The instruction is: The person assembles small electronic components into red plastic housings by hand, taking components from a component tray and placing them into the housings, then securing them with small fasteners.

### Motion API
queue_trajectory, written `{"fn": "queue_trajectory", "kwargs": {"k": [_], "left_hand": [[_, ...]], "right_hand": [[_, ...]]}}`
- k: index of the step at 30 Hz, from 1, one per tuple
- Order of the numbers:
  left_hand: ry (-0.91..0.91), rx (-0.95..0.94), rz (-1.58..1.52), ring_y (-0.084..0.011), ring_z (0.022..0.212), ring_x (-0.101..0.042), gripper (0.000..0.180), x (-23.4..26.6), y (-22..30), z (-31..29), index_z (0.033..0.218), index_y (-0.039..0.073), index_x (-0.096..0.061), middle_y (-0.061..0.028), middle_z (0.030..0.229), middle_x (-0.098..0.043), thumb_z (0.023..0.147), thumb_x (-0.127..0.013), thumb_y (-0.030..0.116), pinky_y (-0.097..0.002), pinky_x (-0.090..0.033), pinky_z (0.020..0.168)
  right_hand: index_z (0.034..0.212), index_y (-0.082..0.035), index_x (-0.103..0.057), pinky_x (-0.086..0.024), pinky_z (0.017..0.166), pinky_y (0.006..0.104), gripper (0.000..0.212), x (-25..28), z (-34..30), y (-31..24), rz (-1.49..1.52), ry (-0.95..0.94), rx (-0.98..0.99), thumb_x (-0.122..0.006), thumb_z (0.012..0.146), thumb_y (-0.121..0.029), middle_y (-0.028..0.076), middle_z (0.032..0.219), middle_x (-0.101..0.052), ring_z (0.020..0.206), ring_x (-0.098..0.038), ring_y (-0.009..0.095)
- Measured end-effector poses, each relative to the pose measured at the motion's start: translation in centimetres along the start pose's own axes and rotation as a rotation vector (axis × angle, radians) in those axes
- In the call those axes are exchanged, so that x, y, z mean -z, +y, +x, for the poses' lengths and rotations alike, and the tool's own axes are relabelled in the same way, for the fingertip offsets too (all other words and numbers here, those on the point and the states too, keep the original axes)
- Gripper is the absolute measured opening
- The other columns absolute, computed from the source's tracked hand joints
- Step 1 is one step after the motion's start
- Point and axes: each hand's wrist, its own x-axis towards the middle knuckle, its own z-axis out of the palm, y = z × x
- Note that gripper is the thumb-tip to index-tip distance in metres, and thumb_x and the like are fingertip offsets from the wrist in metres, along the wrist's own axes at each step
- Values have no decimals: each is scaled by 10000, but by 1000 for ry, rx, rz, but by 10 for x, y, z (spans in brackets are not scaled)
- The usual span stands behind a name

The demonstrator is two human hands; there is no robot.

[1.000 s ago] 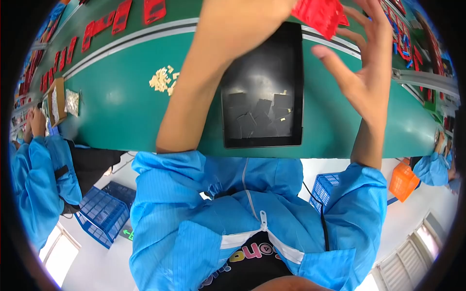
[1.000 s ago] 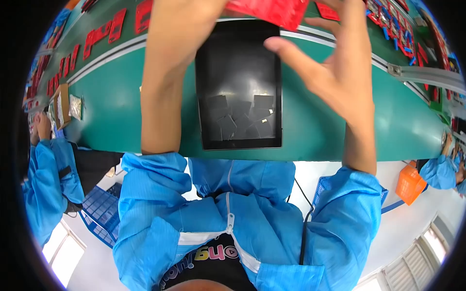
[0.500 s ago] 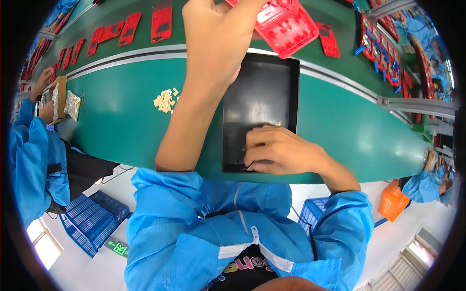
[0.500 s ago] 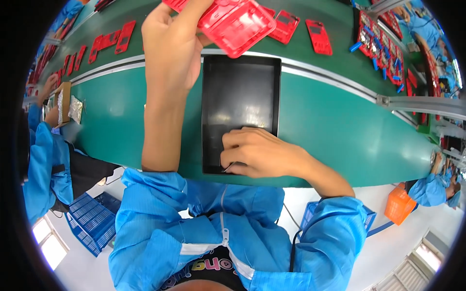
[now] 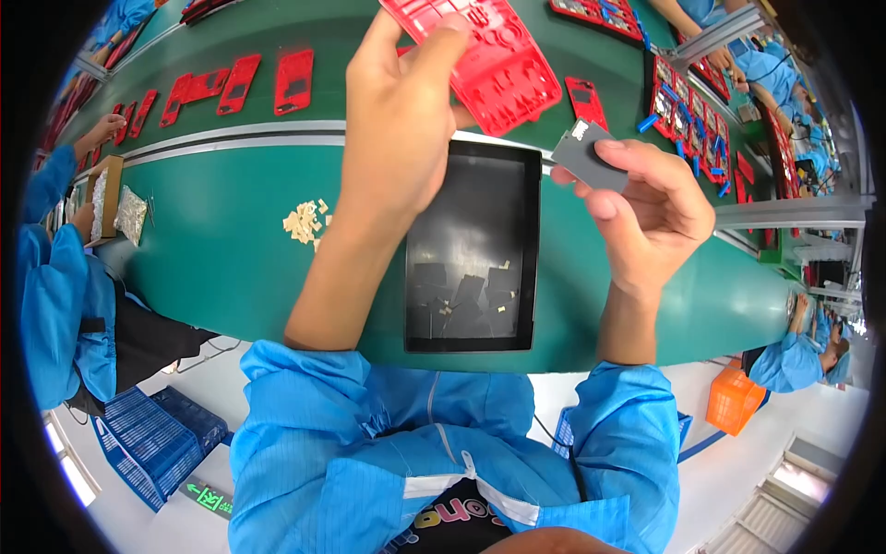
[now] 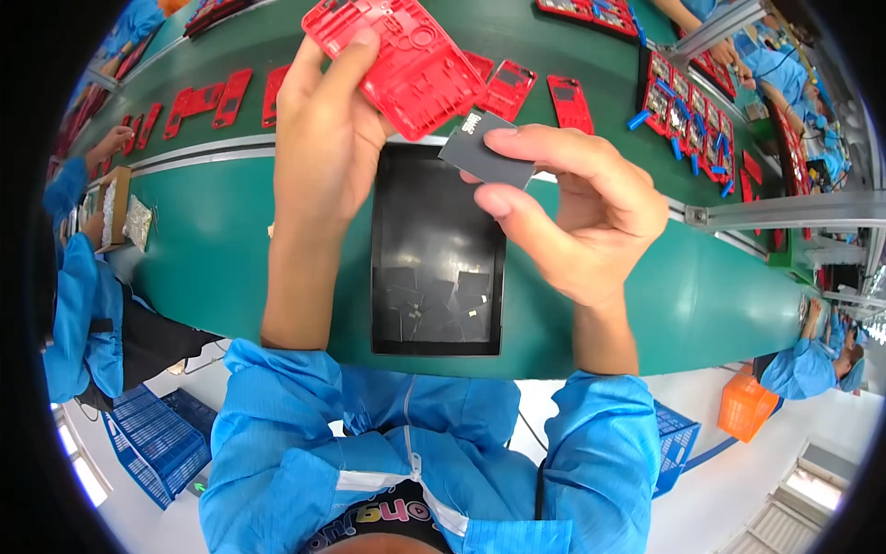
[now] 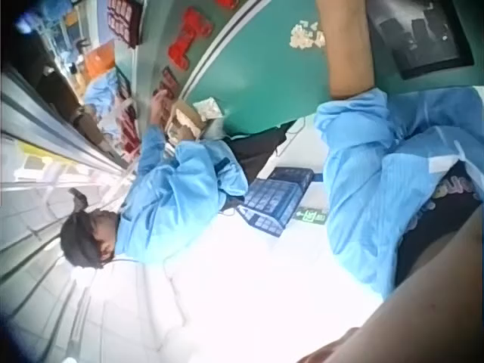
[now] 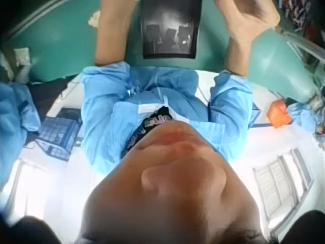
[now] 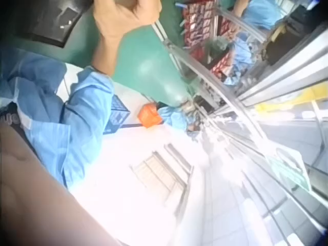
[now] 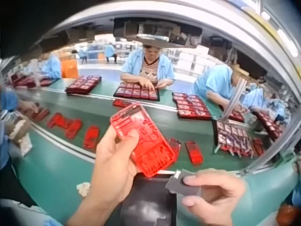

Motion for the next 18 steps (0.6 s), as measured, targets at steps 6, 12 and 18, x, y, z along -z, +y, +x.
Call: {"fn": "queue_trajectory", "kwargs": {"k": [6, 12, 18], "left_hand": [[-144, -94, -59, -202, 996, -722, 307, 11, 6, -8, 1297, -23, -525, -157, 1106, -720, 1021, -621, 73, -378, -633, 820], [-223, -61, 288, -127, 852, -723, 313, 25, 11, 0, 1203, -57, -580, -122, 1008, -741, 946, -718, 58, -259, -590, 728], [-501, 212, 452, -114, 758, -698, 293, 29, 33, 9, 1140, -41, -629, -85, 951, -723, 891, -756, 46, -234, -593, 545]], "right_hand": [[1236, 60, -615, -575, 796, 286, 358, -28, 24, 22, 35, 293, 153, -700, 892, 117, 179, 1129, -714, 969, -715, 209], [1298, 27, -580, -557, 669, 259, 328, -43, 69, 23, 255, 683, 285, -650, 978, 5, 176, 1068, -720, 790, -698, 185], [1380, 56, -485, -524, 624, 234, 435, -28, 79, 20, 185, 735, 382, -644, 979, 0, 196, 1019, -728, 682, -646, 140]]}}
